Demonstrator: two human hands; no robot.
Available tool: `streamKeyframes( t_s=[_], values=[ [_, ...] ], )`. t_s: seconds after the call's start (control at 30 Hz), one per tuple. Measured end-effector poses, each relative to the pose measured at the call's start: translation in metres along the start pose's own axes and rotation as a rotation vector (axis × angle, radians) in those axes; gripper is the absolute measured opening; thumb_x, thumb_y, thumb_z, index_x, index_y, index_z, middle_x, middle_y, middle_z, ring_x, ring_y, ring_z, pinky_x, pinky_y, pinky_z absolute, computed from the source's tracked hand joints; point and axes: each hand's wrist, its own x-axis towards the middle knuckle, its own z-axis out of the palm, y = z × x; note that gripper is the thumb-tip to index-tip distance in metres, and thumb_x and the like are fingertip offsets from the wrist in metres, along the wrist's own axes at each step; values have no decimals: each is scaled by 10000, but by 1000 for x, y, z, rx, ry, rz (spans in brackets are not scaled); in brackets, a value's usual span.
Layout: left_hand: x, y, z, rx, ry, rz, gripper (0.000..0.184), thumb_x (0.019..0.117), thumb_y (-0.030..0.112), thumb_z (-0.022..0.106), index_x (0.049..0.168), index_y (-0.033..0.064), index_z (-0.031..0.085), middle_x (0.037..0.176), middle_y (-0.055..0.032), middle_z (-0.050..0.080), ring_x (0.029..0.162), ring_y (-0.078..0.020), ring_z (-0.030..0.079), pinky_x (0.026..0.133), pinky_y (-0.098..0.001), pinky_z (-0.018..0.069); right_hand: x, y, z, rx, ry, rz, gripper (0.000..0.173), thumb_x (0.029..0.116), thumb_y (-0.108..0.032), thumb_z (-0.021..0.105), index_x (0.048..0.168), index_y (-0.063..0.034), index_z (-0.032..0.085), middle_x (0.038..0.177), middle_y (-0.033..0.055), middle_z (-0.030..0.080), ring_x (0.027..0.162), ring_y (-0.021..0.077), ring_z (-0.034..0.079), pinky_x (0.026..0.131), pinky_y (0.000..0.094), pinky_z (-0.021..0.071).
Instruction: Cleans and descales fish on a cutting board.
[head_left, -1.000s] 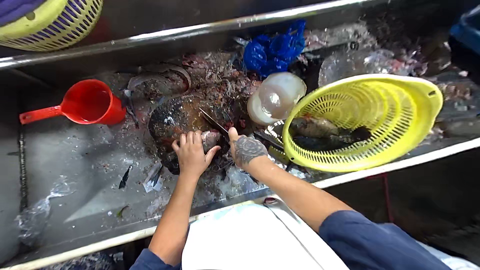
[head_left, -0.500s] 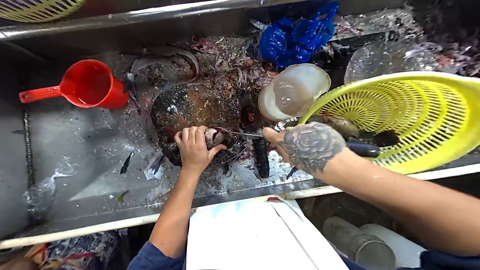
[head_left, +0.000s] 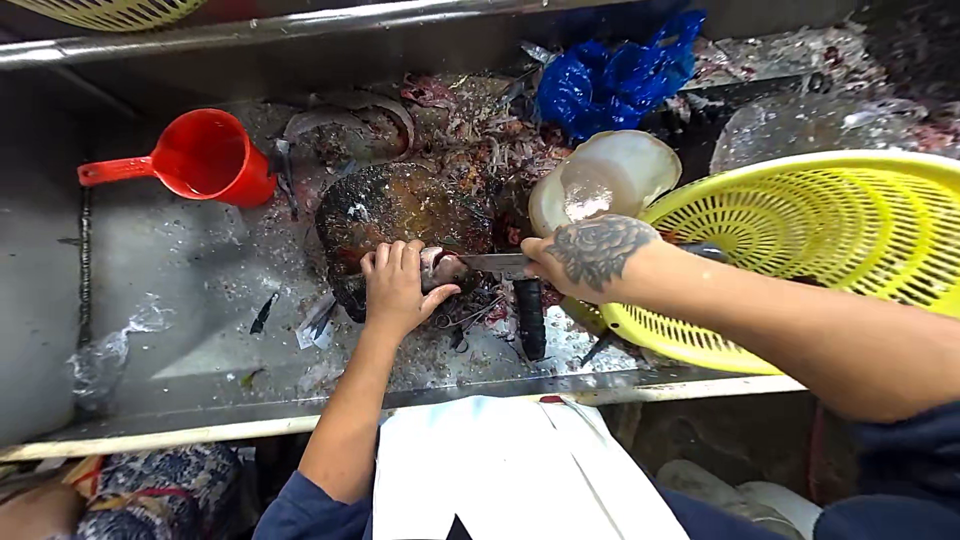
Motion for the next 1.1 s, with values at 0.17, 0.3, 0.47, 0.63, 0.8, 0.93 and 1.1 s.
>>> streamKeyframes(
  t_s=[0.17, 0.3, 0.47, 0.63, 0.8, 0.93, 1.1],
  values=[
    [4, 5, -5, 61, -79, -34, 1001, 774, 885, 523, 1371, 83, 575, 1239, -151, 631, 1203, -388, 560, 1027, -637, 395, 2, 6, 32, 440, -114, 74, 404, 1094, -449, 423, 1123, -104, 631, 866, 111, 661, 790, 269, 679, 712, 497, 560],
    [-2, 17, -5, 106, -2, -61, 982, 830, 716, 666, 1544, 88, 419, 1430, -250, 507, 1359, -459, 453, 1131, -674, 300, -4, -12, 63, 785, -48, 221, 337, 1116, -288, 389, 1339, -41, 445, 986, 213, 645, 871, 363, 686, 794, 566, 555],
    [9, 39, -12, 227, 19, 74, 429, 1038, 292, 564, 1381, 36, 585, 1247, -214, 645, 1167, -398, 629, 965, -551, 516, -5, -34, 103, 1155, -27, 189, 488, 1026, -156, 467, 1479, -129, 287, 921, 116, 634, 687, 216, 687, 661, 427, 604],
    [91, 7, -63, -96, -370, -69, 527, 1062, 315, 548, 1508, 61, 429, 1188, -232, 687, 1069, -414, 697, 914, -620, 561, -3, -43, 110, 1496, 123, 94, 347, 1094, -191, 408, 1428, -107, 364, 786, 58, 601, 551, 144, 620, 532, 323, 577],
    [125, -37, -77, -354, -490, -229, 401, 1117, 299, 352, 1445, 143, 524, 1254, -165, 679, 1169, -295, 659, 1014, -569, 500, 12, -45, 97, 1450, 158, 17, 345, 1130, -293, 370, 1427, -121, 401, 797, 78, 607, 572, 161, 627, 559, 339, 578],
    [99, -8, -60, -96, -466, -173, 453, 1103, 333, 423, 1477, 84, 484, 1186, -227, 691, 1047, -389, 704, 913, -628, 552, 30, -51, 89, 1416, 79, 14, 391, 1135, -323, 352, 1476, -133, 362, 846, 99, 605, 599, 178, 634, 585, 349, 579],
    [94, 2, -39, 45, -221, -205, 626, 1046, 476, 498, 1521, 76, 422, 1359, -240, 562, 1150, -416, 639, 920, -617, 552, 31, -55, 95, 1384, 40, 31, 327, 1133, -324, 349, 1393, -128, 387, 835, 91, 598, 596, 178, 639, 583, 350, 580]
  ],
)
